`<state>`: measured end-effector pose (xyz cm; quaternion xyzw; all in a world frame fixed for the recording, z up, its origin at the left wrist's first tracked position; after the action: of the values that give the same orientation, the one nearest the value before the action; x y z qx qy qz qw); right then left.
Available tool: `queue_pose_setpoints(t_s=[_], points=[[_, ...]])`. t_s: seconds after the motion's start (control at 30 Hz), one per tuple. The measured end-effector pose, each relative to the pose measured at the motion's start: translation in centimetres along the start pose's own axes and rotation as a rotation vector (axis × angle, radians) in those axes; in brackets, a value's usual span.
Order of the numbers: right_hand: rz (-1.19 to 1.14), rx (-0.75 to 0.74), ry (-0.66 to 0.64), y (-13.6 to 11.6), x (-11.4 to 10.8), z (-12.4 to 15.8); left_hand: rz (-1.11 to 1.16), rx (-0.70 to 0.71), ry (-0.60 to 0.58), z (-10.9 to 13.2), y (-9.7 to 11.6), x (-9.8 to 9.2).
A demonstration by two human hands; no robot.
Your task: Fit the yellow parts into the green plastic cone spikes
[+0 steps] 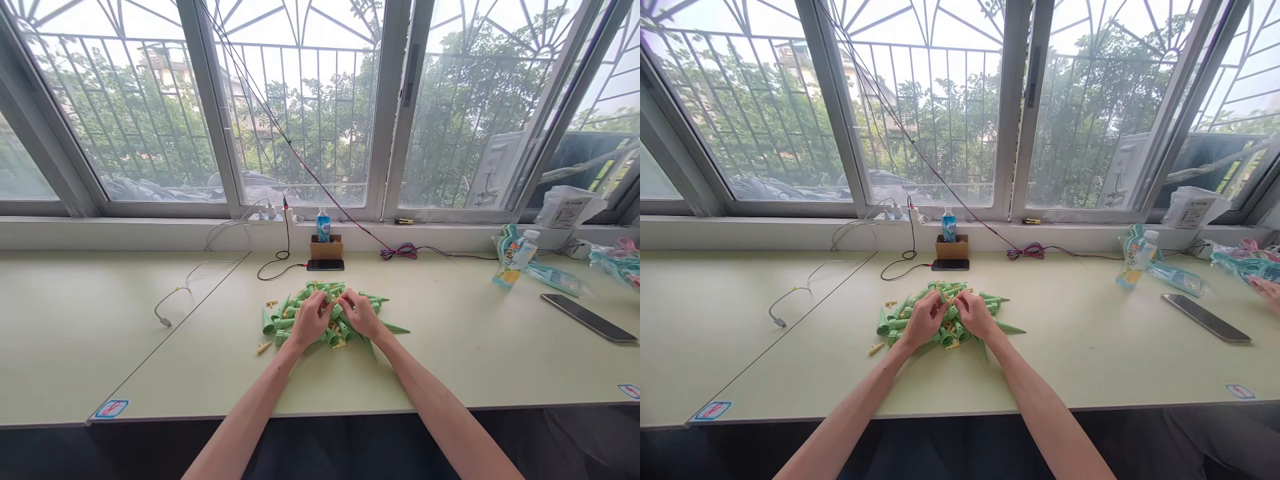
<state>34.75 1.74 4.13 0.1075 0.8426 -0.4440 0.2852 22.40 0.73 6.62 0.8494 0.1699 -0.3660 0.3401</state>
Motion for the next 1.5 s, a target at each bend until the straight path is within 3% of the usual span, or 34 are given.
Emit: queue_pose_setpoints(t_s=[1.5], points=[[-0.003,0.020,-0.019,-0.01,0.18,-0.03,-0.026,-0.004,0.005,0.09,-0.02,-0.09]])
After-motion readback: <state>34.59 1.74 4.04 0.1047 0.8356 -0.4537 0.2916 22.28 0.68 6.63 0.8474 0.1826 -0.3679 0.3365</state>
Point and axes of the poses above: each hand's wrist, its own z-axis away from the middle knuckle, its own x-axis out of the palm, y = z × x, the point moved 9 cm from there along -z, towards the middle knuckle, and after that the axes turned 13 degrees about -y, right-handed, at the moved point
